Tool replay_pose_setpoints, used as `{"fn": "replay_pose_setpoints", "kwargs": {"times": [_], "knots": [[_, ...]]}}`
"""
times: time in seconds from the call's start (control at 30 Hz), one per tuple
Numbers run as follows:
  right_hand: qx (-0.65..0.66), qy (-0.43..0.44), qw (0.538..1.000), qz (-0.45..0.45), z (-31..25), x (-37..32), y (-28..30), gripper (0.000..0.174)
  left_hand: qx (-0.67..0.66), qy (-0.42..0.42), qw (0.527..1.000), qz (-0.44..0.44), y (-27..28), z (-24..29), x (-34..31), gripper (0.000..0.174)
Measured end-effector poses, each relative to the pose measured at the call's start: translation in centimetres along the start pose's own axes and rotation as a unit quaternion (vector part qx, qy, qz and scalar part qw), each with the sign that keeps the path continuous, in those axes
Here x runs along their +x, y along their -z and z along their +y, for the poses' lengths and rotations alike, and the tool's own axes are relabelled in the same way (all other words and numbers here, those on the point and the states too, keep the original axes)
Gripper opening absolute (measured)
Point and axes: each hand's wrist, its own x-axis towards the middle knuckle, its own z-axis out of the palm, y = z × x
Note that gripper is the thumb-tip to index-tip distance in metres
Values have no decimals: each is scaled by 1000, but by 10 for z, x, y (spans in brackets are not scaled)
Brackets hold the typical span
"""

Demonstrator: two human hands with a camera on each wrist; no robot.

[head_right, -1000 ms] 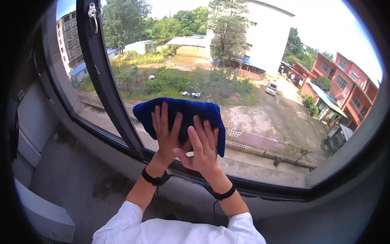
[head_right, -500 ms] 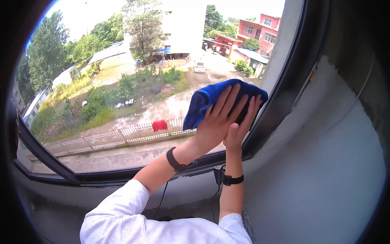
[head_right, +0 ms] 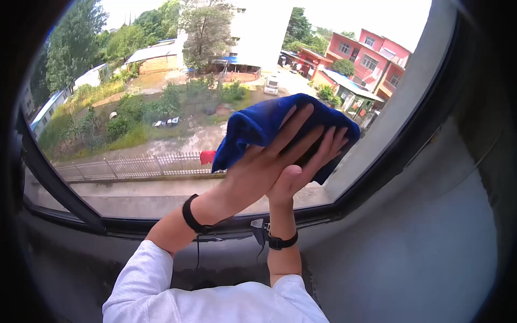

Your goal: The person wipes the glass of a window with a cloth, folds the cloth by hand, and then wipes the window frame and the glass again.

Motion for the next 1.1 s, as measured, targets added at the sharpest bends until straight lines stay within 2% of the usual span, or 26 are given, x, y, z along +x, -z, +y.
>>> {"fn": "replay_pose_setpoints", "kwargs": {"times": [0.03,0.07,0.1,0.13,0.27,0.3,0.37,0.47,0.5,0.53,0.57,0.6,0.7,0.83,1.03,1.1], "knots": [[8,3,1000,-12,-26,-2,-17,91,91,-11,995,32,28,-18,-10,52],[17,7,1000,-24,-58,-3,-36,90,70,27,995,70,55,-41,-26,53],[32,36,998,-46,-116,-14,-76,87,59,67,990,111,94,-72,-54,54],[54,50,995,-62,-145,-25,-96,91,120,95,982,108,120,-89,-76,53],[34,127,983,-124,-247,-68,-164,85,286,199,932,104,193,-152,-161,54],[60,124,981,-138,-271,-81,-180,80,310,211,921,107,205,-171,-186,56],[120,134,968,-173,-315,-109,-204,74,214,214,939,167,230,-194,-228,57],[187,134,953,-196,-363,-156,-229,71,222,216,938,153,243,-213,-243,57],[234,136,941,-201,-372,-167,-230,70,229,220,936,150,244,-213,-249,57],[226,131,944,-201,-377,-171,-226,70,234,223,935,149,243,-212,-252,56],[284,115,924,-229,-379,-174,-222,74,238,225,933,150,239,-211,-252,56],[339,99,900,-256,-376,-172,-219,78,242,227,931,153,232,-208,-250,56],[340,117,888,-287,-351,-159,-206,83,248,232,928,153,208,-190,-238,55],[297,118,915,-247,-285,-103,-167,81,269,231,923,151,177,-171,-203,54],[149,124,967,-163,-135,5,-69,72,254,147,938,186,66,-70,-35,53],[114,117,978,-130,-80,37,-30,72,241,125,943,191,38,-38,-4,51]]}}
